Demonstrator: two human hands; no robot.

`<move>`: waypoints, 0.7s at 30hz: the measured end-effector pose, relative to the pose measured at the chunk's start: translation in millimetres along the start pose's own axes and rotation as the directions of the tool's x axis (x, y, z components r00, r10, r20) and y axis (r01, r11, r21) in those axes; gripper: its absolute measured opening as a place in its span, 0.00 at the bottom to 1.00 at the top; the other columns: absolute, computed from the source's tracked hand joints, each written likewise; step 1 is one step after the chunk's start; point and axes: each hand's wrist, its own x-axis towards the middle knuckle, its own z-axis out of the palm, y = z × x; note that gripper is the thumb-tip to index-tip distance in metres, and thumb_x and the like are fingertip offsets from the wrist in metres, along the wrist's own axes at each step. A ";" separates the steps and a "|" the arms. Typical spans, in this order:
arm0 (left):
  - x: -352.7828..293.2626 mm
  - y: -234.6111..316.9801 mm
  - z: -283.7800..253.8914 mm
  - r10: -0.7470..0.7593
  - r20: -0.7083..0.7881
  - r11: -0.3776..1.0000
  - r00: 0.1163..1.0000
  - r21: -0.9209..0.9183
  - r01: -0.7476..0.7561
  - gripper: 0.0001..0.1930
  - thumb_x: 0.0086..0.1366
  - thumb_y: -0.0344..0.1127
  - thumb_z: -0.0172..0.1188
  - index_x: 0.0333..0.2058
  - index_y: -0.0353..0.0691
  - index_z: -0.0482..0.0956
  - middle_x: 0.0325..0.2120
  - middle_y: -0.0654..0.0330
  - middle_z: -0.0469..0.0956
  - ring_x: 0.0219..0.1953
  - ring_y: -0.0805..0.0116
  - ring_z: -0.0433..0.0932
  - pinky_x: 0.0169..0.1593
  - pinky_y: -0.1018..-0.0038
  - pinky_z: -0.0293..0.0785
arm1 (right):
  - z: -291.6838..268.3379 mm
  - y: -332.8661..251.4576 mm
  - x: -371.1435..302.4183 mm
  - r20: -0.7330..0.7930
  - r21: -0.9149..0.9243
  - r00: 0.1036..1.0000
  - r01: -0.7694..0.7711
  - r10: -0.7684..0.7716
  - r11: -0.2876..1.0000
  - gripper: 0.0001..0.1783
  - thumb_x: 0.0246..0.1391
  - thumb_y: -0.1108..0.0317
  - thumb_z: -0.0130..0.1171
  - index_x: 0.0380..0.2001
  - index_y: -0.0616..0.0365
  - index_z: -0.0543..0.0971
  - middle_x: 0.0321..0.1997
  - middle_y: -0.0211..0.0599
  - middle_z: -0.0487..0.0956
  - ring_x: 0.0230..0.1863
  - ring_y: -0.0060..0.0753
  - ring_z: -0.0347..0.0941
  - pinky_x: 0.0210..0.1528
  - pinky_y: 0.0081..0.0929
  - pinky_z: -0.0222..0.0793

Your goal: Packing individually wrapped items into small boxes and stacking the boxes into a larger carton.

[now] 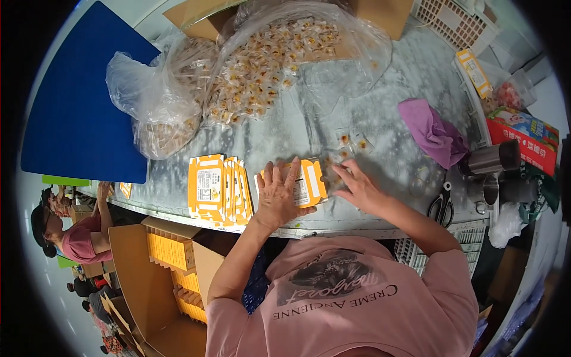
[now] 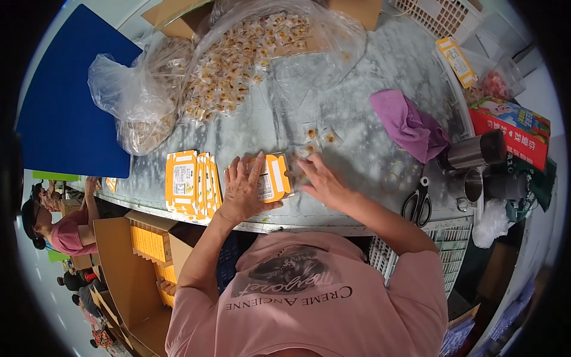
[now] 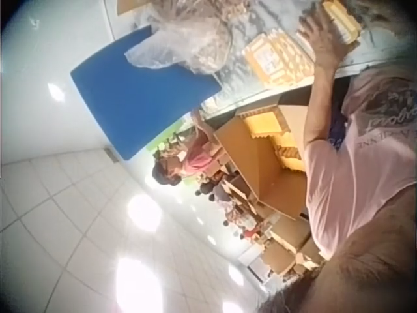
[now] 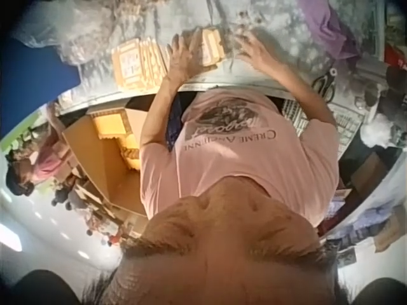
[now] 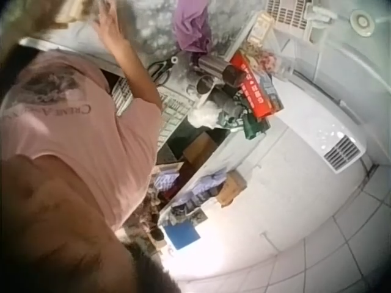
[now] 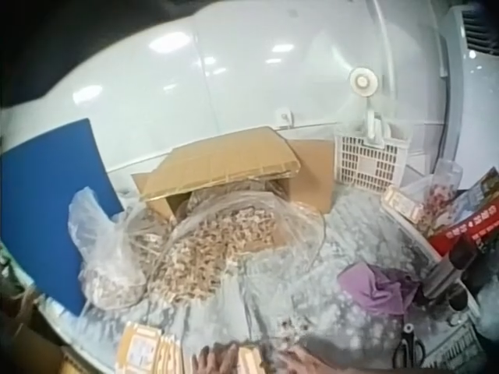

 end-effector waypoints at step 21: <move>3.5 4.5 0.1 -0.127 -0.114 0.991 0.985 -0.060 0.121 0.63 0.34 0.61 0.79 0.68 0.40 0.58 0.57 0.46 0.61 0.59 0.42 0.61 0.56 0.47 0.65 | -24.1 28.6 63.3 -0.212 -0.050 0.977 -0.047 0.036 0.998 0.23 0.62 0.63 0.55 0.60 0.50 0.73 0.56 0.45 0.69 0.48 0.49 0.75 0.50 0.40 0.72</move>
